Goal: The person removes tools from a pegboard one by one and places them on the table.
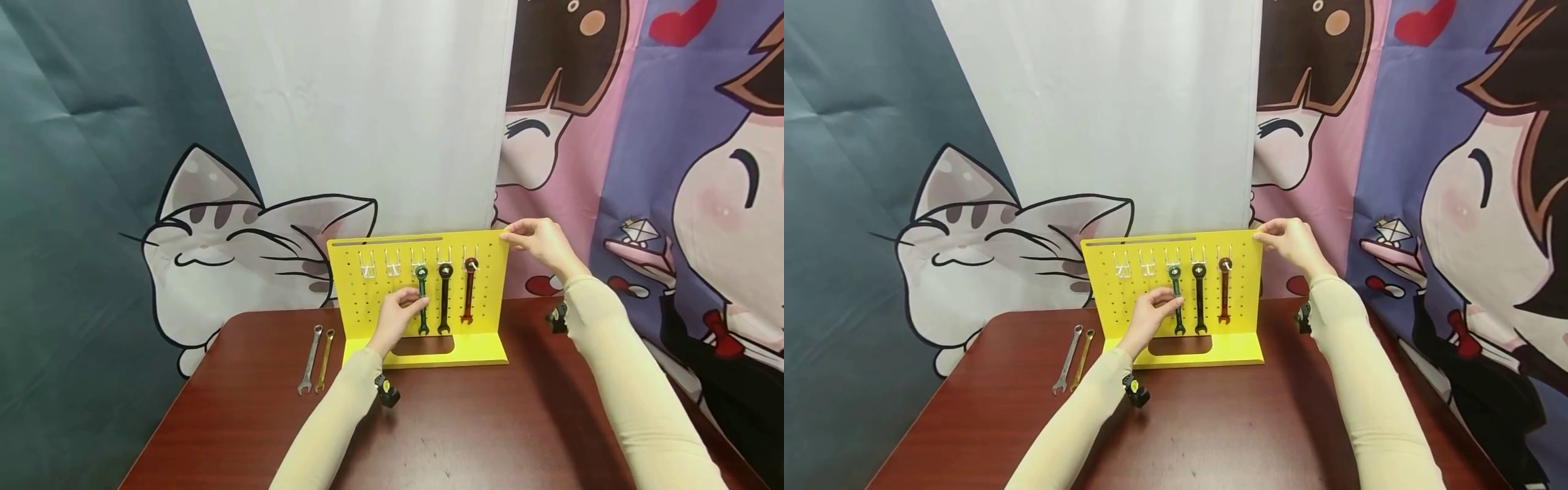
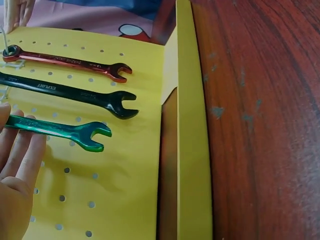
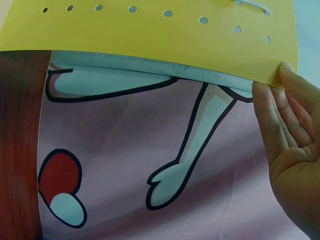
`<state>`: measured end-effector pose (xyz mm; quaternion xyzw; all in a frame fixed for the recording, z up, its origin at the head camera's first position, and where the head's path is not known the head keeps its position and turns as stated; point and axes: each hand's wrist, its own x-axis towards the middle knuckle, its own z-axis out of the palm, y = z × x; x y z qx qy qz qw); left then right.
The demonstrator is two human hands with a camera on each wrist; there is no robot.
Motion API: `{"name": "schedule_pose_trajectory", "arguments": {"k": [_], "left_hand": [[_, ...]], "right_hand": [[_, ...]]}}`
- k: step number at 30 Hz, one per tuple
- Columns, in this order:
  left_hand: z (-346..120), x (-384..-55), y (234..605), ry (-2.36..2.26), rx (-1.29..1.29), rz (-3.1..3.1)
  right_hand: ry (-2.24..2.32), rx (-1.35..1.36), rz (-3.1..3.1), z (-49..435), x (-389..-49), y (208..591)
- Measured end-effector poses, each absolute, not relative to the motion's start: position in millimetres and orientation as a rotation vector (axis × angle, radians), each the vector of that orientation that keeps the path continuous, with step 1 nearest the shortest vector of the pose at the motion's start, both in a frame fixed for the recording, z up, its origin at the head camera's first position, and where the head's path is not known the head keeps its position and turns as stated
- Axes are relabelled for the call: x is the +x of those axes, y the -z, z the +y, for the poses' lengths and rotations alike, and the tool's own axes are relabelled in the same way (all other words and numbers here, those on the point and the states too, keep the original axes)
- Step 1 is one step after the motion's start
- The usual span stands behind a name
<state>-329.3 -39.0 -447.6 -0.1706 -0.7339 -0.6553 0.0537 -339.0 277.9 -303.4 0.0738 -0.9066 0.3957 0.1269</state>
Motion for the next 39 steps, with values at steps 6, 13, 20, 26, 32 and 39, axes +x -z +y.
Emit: {"name": "schedule_pose_trajectory", "arguments": {"k": [6,13,20,26,32,39], "left_hand": [[-40.8,-326.3,443.9,1.996,-0.510,-2.238],[-41.7,-328.5,438.6,2.020,-0.536,-2.196],[-42.0,-326.0,435.1,1.994,-0.584,-2.188],[-42.5,-319.5,433.7,1.948,-0.568,-2.218],[-43.2,-312.9,427.8,1.928,-0.605,-2.222],[-46.3,-303.1,412.8,1.876,-0.660,-2.246]], "right_hand": [[-1.174,0.216,-2.651,277.8,-339.3,305.0],[-1.163,0.233,-2.638,277.1,-340.7,301.3],[-1.159,0.215,-2.641,277.3,-340.1,299.5],[-1.156,0.224,-2.659,277.8,-340.3,300.7],[-1.135,0.229,-2.664,279.3,-340.5,303.0],[-1.158,0.220,-2.661,279.9,-339.1,304.7]]}}
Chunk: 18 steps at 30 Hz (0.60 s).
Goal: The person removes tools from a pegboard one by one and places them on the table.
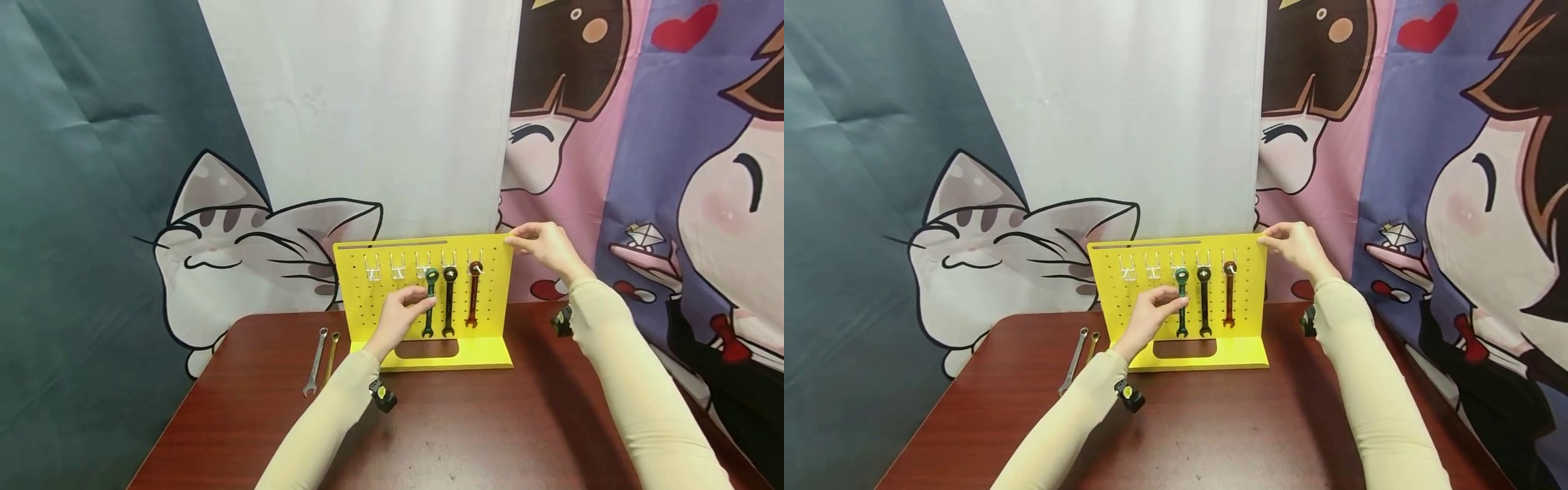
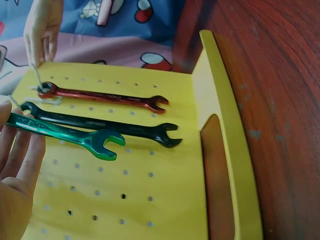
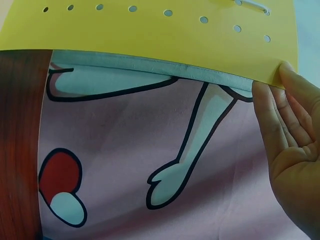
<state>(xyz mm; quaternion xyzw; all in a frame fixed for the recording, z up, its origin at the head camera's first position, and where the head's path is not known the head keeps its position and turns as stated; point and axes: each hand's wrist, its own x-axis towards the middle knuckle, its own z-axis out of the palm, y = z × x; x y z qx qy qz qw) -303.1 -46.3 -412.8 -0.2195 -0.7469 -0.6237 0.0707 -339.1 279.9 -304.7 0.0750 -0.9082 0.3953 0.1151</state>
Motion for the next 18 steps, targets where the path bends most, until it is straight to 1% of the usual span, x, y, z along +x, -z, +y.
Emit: {"name": "schedule_pose_trajectory", "arguments": {"k": [11,18], "left_hand": [[-57.3,-289.1,373.0,1.848,-0.751,-2.206],[-65.5,-282.0,351.5,1.931,-0.802,-2.101]], "right_hand": [[-1.170,0.216,-2.647,279.7,-339.9,306.0],[-1.176,0.219,-2.651,278.6,-339.0,305.2]]}}
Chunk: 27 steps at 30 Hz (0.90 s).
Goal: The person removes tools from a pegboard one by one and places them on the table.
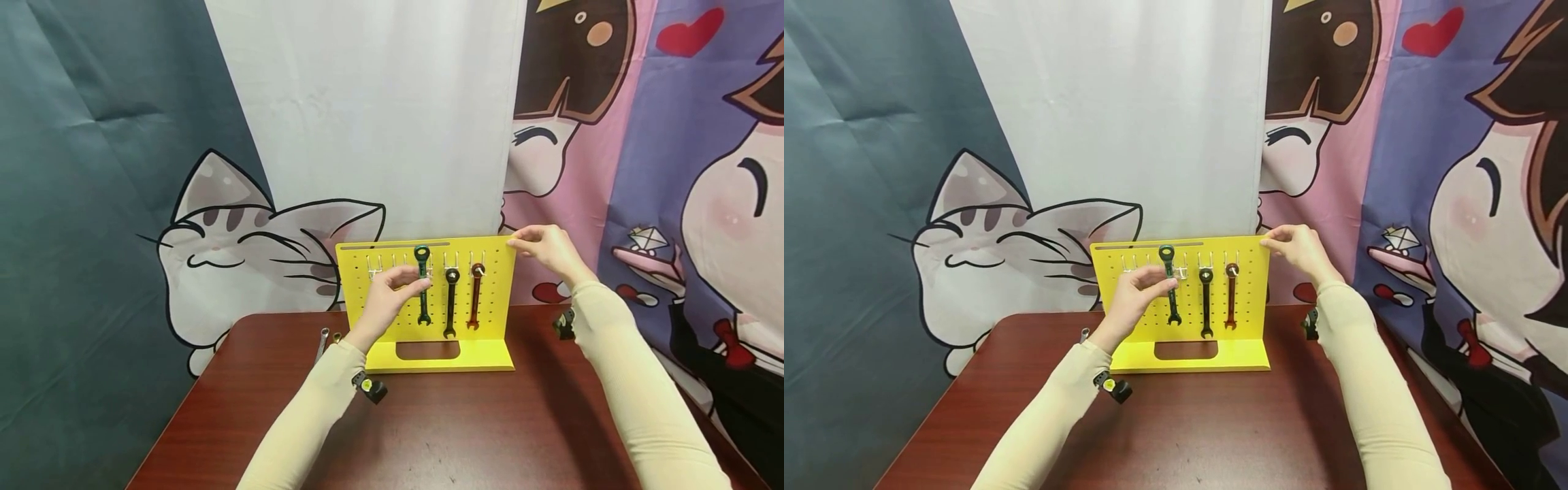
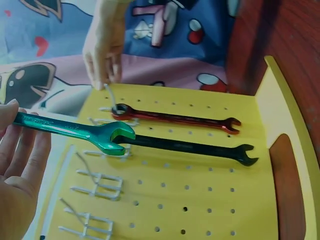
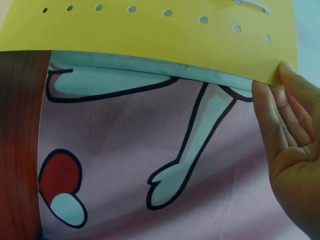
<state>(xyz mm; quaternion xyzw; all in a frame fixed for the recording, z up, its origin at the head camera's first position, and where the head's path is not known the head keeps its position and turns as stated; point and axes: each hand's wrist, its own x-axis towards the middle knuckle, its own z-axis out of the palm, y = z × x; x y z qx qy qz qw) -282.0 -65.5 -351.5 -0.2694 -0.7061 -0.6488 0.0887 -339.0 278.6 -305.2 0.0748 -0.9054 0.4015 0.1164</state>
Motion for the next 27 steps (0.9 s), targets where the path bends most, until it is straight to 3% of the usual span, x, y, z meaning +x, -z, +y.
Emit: {"name": "schedule_pose_trajectory", "arguments": {"k": [27], "left_hand": [[-180.4,-277.8,311.4,1.841,-0.547,-1.981]], "right_hand": [[-1.181,0.239,-2.633,280.0,-340.3,306.9]]}}
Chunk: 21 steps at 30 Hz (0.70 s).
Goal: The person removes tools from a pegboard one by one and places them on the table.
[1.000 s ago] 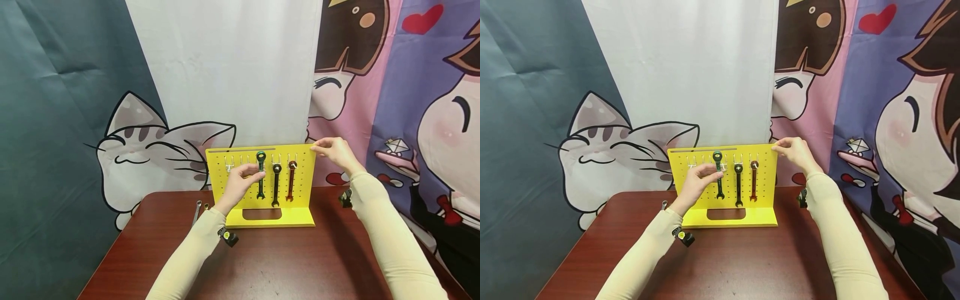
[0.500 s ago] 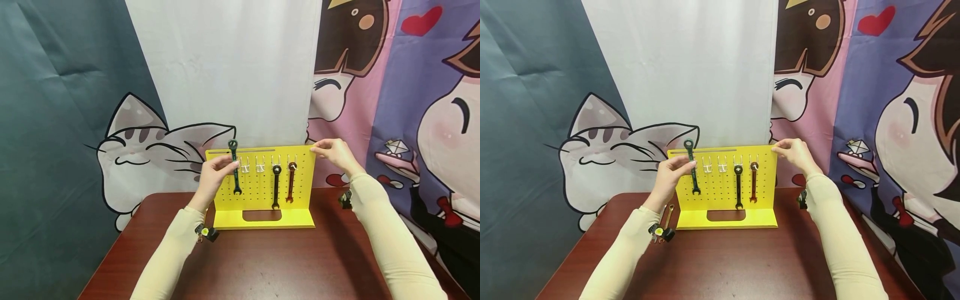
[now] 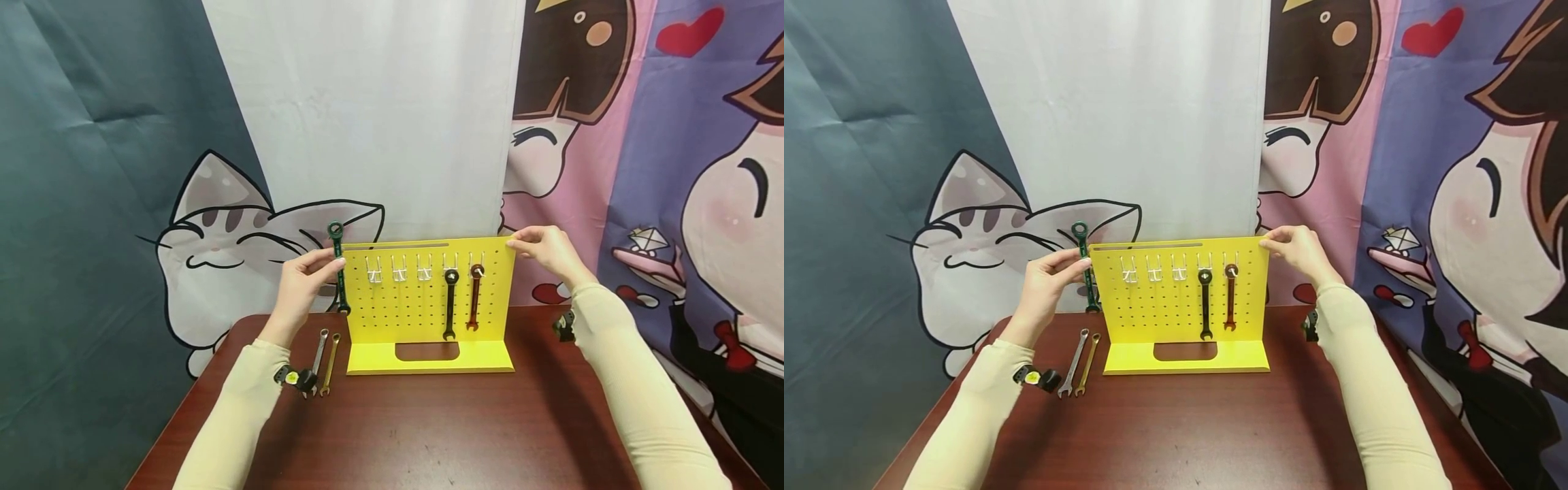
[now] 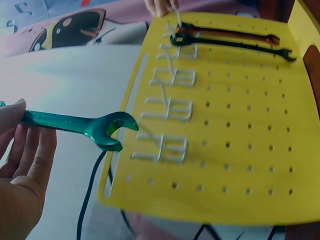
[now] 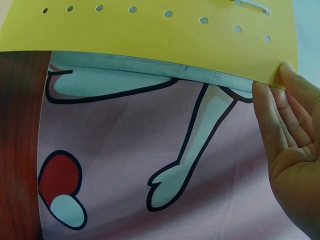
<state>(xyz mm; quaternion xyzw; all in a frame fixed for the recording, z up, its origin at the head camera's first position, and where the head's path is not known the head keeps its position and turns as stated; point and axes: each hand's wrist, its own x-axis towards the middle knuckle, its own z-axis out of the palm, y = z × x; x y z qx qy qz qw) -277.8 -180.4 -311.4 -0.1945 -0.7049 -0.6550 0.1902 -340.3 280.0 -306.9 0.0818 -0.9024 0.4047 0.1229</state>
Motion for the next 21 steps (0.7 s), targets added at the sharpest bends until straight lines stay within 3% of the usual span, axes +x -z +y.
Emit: {"name": "schedule_pose_trajectory", "arguments": {"k": [21], "left_hand": [[-247.9,-287.0,342.0,1.672,-0.158,-2.262]], "right_hand": [[-1.132,0.262,-2.609,278.4,-338.8,306.4]]}}
